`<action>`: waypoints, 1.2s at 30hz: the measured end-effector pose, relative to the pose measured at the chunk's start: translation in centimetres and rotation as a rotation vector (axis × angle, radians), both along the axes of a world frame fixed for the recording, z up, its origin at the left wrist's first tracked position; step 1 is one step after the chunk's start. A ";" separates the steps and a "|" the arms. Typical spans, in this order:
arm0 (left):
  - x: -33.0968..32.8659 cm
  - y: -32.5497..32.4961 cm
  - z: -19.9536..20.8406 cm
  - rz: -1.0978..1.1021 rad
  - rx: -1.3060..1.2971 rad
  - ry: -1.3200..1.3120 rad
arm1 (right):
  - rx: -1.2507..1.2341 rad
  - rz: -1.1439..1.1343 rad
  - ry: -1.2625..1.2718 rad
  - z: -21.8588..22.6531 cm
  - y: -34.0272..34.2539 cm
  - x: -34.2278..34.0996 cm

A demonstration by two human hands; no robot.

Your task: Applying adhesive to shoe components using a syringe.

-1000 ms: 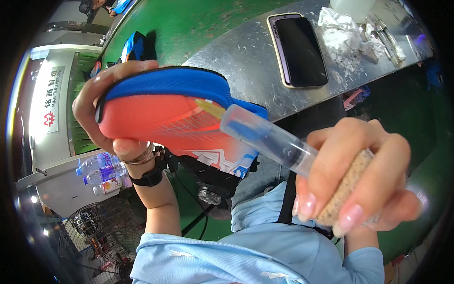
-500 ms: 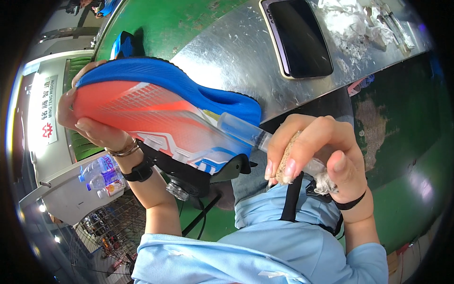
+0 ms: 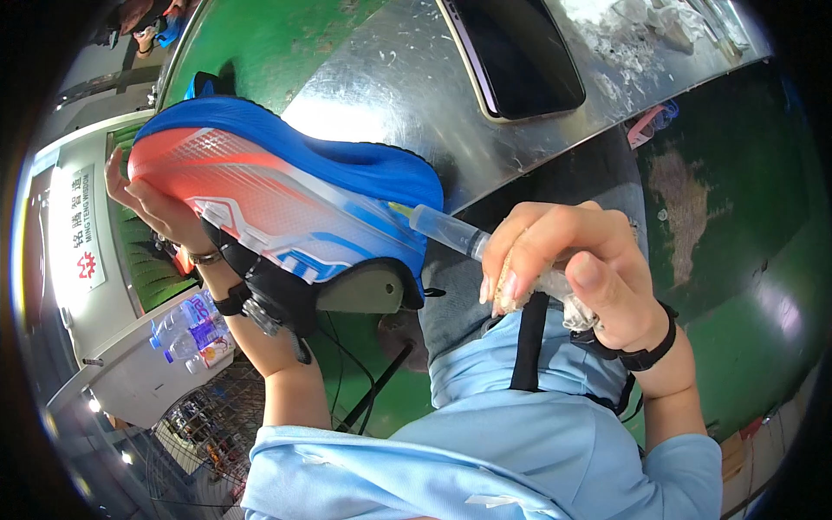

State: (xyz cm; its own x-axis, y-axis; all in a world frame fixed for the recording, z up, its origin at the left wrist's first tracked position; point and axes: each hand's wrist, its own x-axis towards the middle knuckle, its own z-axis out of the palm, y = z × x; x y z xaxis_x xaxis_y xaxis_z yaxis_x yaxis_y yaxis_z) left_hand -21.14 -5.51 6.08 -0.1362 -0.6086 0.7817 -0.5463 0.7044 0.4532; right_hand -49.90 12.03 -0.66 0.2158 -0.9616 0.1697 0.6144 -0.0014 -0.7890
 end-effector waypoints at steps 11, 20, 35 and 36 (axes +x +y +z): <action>2.8 -1.9 -4.2 0.178 0.342 0.159 | -0.037 -0.072 0.047 -1.5 -0.2 0.2; 6.4 3.4 -8.4 0.233 0.642 0.695 | 0.041 -0.112 0.044 -0.9 -1.4 2.6; 2.6 23.2 -6.8 -0.078 1.482 0.961 | 0.123 -0.139 0.155 0.4 -0.6 4.1; 2.4 23.4 -7.3 -0.148 1.501 0.979 | 0.121 -0.129 0.161 0.6 -0.5 4.2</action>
